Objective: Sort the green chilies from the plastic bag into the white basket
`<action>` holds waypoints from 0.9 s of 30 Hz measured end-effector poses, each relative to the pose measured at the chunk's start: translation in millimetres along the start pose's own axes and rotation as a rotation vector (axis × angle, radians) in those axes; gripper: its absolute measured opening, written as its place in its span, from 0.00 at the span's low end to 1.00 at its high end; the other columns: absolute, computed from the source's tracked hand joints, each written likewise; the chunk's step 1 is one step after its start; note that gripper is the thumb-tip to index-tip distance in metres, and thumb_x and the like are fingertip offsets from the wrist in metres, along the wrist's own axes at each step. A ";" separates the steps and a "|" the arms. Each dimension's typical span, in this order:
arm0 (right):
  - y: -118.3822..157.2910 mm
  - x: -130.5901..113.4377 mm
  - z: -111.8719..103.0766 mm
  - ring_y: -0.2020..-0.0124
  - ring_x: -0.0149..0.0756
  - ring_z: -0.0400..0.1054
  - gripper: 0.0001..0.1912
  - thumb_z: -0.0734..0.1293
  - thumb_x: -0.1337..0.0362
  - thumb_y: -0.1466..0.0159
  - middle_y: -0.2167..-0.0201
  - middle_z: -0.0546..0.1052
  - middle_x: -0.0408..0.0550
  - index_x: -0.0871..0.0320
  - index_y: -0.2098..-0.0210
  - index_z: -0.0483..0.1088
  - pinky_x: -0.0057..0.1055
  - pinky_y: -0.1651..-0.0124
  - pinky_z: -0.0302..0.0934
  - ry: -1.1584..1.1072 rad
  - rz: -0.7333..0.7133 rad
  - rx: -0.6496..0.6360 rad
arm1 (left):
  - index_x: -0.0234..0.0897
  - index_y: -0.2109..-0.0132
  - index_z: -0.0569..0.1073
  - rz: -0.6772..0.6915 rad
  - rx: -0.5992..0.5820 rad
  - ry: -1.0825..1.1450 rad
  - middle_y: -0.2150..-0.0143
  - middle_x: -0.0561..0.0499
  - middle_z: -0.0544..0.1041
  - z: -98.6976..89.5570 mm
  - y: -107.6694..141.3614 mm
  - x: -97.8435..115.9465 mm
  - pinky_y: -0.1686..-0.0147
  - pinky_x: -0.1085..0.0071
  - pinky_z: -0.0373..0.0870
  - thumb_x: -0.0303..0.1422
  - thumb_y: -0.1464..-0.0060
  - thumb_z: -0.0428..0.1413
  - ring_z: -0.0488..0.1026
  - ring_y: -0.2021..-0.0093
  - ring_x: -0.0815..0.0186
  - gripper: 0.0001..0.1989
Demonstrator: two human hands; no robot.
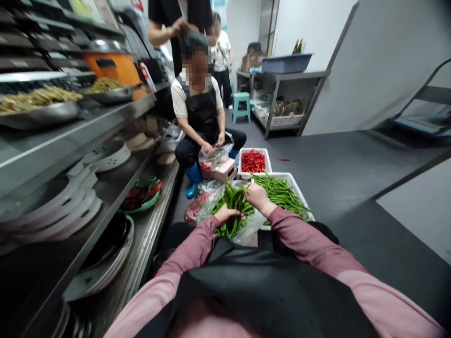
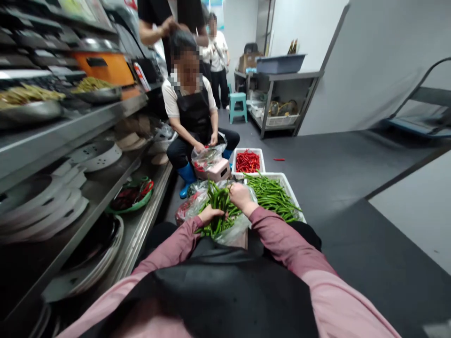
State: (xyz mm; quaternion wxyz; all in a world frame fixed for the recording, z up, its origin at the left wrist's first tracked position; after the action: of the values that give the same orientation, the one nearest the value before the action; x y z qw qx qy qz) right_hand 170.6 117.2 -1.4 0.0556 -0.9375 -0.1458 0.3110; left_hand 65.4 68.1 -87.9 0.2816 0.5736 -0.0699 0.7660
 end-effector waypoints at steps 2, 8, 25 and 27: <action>-2.8 4.9 -0.9 0.57 0.41 0.67 0.10 0.61 0.68 0.39 0.63 0.76 0.59 0.62 0.67 0.74 0.31 0.53 0.57 0.183 -0.035 0.011 | 0.31 0.73 0.75 0.007 0.071 0.005 0.74 0.46 0.75 -3.6 2.8 1.5 0.68 0.61 0.71 0.29 0.66 0.61 0.71 0.76 0.63 0.07; 7.0 64.8 -24.2 0.68 0.35 0.69 0.11 0.60 0.66 0.39 0.68 0.77 0.55 0.63 0.66 0.73 0.28 0.64 0.59 -0.074 0.360 0.132 | 0.29 0.73 0.75 -0.071 0.159 -0.009 0.74 0.46 0.76 -7.6 4.1 -10.4 0.70 0.65 0.70 0.30 0.67 0.61 0.71 0.75 0.64 0.10; 39.2 15.8 39.5 0.69 0.38 0.68 0.06 0.62 0.60 0.39 0.72 0.74 0.49 0.56 0.68 0.66 0.32 0.65 0.59 -0.235 0.303 0.108 | 0.40 0.61 0.70 0.142 0.334 -0.300 0.59 0.45 0.77 -9.5 -10.3 -3.5 0.48 0.57 0.64 0.28 0.67 0.62 0.72 0.54 0.52 0.20; 44.0 17.9 39.4 0.70 0.37 0.67 0.07 0.61 0.59 0.39 0.72 0.73 0.49 0.55 0.69 0.65 0.32 0.65 0.58 -0.228 0.267 0.098 | 0.41 0.62 0.71 0.101 0.307 -0.296 0.60 0.46 0.77 -7.6 -12.8 -11.9 0.51 0.58 0.67 0.29 0.68 0.63 0.73 0.55 0.52 0.20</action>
State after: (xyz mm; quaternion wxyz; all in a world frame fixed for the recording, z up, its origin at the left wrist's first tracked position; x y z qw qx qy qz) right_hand 171.2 81.4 -51.7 0.0423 -0.9034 -0.0102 0.4267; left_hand 67.7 77.8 -104.1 0.1388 0.7119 -0.0218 0.6881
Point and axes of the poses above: each hand's wrist, its own y-axis away from the middle knuckle, its own z-axis out of the palm, x = y × z, the point moved 9 cm from there along -y, towards the middle knuckle
